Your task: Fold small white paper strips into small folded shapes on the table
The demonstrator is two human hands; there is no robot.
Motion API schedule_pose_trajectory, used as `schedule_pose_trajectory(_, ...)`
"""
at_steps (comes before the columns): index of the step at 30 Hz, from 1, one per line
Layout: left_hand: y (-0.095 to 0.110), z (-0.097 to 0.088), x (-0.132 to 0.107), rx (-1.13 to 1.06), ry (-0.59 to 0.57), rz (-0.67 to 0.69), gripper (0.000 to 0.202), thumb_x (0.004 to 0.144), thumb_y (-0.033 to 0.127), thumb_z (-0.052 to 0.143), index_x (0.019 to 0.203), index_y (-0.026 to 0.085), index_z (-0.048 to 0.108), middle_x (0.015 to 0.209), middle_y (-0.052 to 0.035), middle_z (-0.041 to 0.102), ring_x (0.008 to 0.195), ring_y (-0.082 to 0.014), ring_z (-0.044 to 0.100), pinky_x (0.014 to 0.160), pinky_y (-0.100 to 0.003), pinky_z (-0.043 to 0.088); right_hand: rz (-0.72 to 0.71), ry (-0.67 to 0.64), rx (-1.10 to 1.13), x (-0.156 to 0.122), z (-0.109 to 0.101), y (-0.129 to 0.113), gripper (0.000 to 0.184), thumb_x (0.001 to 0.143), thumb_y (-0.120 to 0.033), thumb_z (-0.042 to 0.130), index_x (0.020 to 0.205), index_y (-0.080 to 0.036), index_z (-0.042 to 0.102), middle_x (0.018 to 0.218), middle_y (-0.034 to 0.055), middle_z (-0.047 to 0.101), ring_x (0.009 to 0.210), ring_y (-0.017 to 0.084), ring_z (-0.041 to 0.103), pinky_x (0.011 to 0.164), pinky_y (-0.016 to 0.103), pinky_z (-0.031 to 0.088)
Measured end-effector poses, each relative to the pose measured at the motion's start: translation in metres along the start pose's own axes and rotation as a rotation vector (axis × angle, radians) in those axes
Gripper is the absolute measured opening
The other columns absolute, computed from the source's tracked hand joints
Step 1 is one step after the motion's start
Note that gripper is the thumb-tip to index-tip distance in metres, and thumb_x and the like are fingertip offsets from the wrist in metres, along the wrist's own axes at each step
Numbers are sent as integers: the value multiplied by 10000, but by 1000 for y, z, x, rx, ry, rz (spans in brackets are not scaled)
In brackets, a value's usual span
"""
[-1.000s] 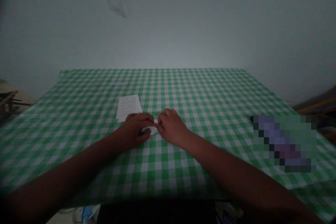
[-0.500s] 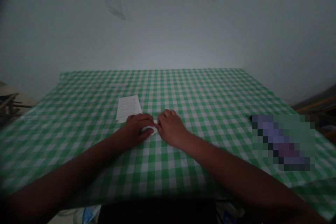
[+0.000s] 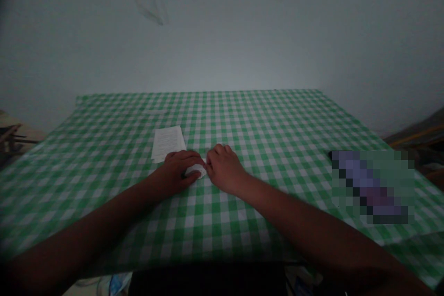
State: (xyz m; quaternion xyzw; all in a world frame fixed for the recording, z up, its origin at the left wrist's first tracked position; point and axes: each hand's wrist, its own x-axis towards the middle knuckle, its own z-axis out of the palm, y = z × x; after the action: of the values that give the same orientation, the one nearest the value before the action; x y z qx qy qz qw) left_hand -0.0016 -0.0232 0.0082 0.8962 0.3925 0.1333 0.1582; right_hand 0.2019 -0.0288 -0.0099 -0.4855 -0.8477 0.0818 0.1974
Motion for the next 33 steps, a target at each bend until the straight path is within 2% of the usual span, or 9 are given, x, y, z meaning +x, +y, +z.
schedule_pose_trajectory(7, 0, 1, 0, -2, 9, -18, 199, 906, 345, 600, 1097, 308, 640, 1214, 0, 616, 1158, -223, 545, 976, -437, 296, 11, 15, 8, 0, 1, 0, 93, 932, -261, 555, 925, -176, 591, 966, 76, 571, 936, 209, 501, 876, 367, 405)
schedule_pose_trajectory(20, 10, -3, 3, 60, -1, -16, 251, 802, 260, 655, 1050, 296, 648, 1165, 5, 621, 1133, -236, 547, 984, -446, 304, 34, 3, 41, 0, -2, -2, 84, 927, -261, 563, 919, -180, 583, 968, 74, 576, 932, 207, 502, 855, 364, 403)
schedule_pose_trajectory(26, 8, -2, 1, 67, 5, -9, 271, 783, 250, 652, 1052, 282, 641, 1150, -13, 630, 1106, -244, 553, 993, -460, 308, -46, -36, 99, 1, -9, 2, 67, 925, -259, 568, 909, -195, 565, 951, 52, 579, 943, 193, 509, 889, 361, 389)
schedule_pose_trajectory(33, 5, 0, 0, 36, 26, -1, 239, 839, 328, 625, 1070, 270, 645, 1188, -24, 622, 1116, -240, 557, 999, -457, 299, -82, -57, 111, -6, -12, 3, 210, 819, -283, 692, 951, -188, 559, 999, 57, 577, 988, 213, 500, 908, 369, 398)
